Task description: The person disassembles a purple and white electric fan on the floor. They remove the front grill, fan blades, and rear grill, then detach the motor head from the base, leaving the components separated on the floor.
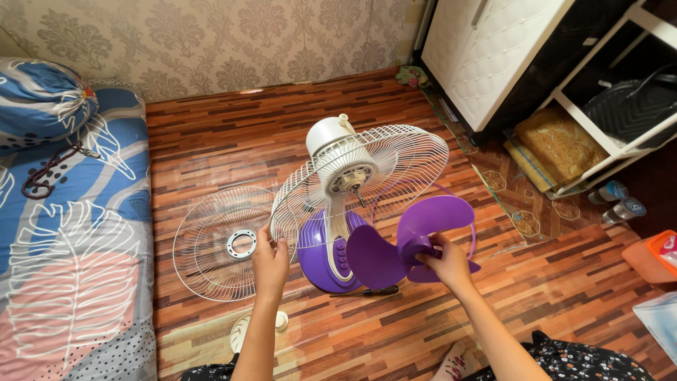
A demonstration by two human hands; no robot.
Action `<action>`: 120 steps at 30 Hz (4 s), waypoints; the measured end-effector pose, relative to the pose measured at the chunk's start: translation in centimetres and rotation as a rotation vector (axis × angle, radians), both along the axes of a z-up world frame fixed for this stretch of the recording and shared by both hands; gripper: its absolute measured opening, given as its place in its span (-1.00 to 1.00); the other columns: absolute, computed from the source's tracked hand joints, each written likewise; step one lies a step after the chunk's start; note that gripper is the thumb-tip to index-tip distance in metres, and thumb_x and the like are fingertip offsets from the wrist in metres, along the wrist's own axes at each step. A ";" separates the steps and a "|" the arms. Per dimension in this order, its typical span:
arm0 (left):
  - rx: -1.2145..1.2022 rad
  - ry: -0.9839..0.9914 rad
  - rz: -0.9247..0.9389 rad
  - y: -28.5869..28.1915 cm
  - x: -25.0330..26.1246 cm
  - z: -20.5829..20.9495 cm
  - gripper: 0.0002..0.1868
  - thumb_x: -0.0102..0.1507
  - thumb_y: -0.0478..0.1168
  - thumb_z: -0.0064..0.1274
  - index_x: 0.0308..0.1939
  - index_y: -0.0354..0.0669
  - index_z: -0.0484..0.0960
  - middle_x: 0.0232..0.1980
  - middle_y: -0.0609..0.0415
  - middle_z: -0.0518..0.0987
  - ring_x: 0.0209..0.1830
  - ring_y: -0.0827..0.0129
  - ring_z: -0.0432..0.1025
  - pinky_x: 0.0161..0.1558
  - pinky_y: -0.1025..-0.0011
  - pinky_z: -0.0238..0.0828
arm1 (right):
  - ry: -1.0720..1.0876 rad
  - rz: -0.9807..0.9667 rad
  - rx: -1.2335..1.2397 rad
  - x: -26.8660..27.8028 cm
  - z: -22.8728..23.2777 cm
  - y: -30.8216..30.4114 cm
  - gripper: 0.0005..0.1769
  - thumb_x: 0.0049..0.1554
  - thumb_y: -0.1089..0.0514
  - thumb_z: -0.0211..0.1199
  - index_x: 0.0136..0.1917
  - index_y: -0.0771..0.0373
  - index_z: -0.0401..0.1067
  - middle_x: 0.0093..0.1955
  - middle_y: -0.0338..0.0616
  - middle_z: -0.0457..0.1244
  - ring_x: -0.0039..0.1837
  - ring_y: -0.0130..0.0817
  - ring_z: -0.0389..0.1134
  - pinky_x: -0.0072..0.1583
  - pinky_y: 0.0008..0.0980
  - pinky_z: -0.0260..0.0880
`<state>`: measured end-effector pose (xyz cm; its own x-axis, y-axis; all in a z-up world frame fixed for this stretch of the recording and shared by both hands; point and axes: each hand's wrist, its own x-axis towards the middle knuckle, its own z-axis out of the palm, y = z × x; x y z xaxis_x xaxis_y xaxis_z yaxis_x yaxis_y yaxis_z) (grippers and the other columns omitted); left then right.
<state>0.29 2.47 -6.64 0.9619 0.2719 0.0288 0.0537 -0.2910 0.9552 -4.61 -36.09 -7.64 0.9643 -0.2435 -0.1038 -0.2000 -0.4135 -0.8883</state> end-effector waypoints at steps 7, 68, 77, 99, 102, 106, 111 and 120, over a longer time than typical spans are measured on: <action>-0.655 0.176 0.017 -0.3 1.0 -4.3 -0.72 0.37 -0.29 -0.08 0.17 -0.21 0.45 0.15 0.04 0.51 0.10 0.39 0.44 0.14 0.32 0.43 | 0.105 -0.201 0.323 -1.9 -8.4 -4.7 -0.51 0.00 0.30 0.44 0.18 0.41 0.40 -0.05 0.00 0.39 -0.30 -0.38 0.36 -0.24 -0.45 0.39; -0.719 0.264 0.138 -0.7 0.7 -2.0 -0.55 0.43 -0.22 -0.26 0.38 -0.26 0.39 0.36 -0.04 0.51 0.40 0.31 0.38 0.33 0.30 0.25 | 0.365 -0.458 0.676 9.6 -23.7 -6.4 -0.49 0.20 0.28 0.18 0.38 0.15 0.14 0.12 -0.01 0.28 0.03 -0.18 0.34 0.01 -0.19 0.40; -0.763 0.113 0.074 -0.3 1.7 -3.4 -0.55 0.35 -0.35 -0.11 0.35 -0.31 0.45 0.26 -0.02 0.56 0.28 0.32 0.45 0.26 0.37 0.37 | 0.258 0.272 0.264 4.7 -17.8 3.4 -0.75 0.19 0.17 0.24 0.14 0.24 0.40 -0.08 -0.22 0.33 -0.07 -0.42 0.39 -0.05 -0.43 0.42; 0.022 -0.408 -0.100 -1.1 2.8 4.6 -0.74 0.38 -0.24 -0.04 0.11 -0.23 0.58 -0.12 -0.06 0.66 -0.20 0.29 0.56 -0.14 0.33 0.47 | -0.506 -0.134 -0.004 12.6 4.9 16.4 -0.31 0.02 0.01 0.52 0.17 0.38 0.18 0.13 0.05 0.22 0.17 -0.13 0.29 0.21 -0.19 0.30; -0.029 -0.231 -0.109 -1.1 2.6 4.9 -0.67 0.37 -0.35 -0.15 0.18 -0.21 0.57 -0.23 -0.08 0.65 -0.39 0.22 0.47 -0.27 0.32 0.40 | -0.516 -0.205 -0.085 13.1 5.1 16.8 -0.30 -0.03 0.01 0.57 0.11 0.38 0.19 0.07 0.05 0.20 0.11 -0.10 0.27 0.16 -0.16 0.29; -0.059 -0.356 -0.128 -1.0 2.6 5.2 -0.56 0.27 -0.49 -0.23 0.18 -0.24 0.54 -0.14 -0.06 0.66 -0.30 0.29 0.55 -0.18 0.35 0.46 | -0.699 -0.215 -0.229 12.8 4.8 17.6 -0.37 -0.02 0.14 0.49 0.15 0.36 0.18 0.08 0.06 0.16 0.11 -0.04 0.24 0.17 -0.10 0.26; -0.033 -0.471 -0.149 -1.1 2.3 5.2 -0.50 0.20 -0.56 -0.27 0.18 -0.28 0.53 -0.12 -0.10 0.66 -0.19 0.28 0.58 -0.10 0.28 0.47 | -0.745 -0.162 -0.278 12.1 4.7 17.7 -0.51 0.06 0.16 0.44 0.11 0.26 0.21 0.07 0.00 0.12 0.08 -0.09 0.24 0.12 -0.11 0.29; -0.009 -0.250 -0.110 -1.2 2.3 5.3 -0.51 0.23 -0.53 -0.25 0.19 -0.21 0.55 -0.37 -0.05 0.63 -0.55 0.41 0.44 -0.41 0.34 0.37 | -0.693 -0.116 -0.341 12.0 5.2 17.2 -0.54 0.05 0.14 0.47 0.03 0.20 0.21 0.04 -0.05 0.13 0.06 -0.11 0.26 0.07 -0.10 0.30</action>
<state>2.56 1.23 -1.31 0.9490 0.1676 0.2669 -0.2153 -0.2738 0.9374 7.41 -18.89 -2.48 0.7481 -0.2572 0.6117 0.2952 -0.6966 -0.6539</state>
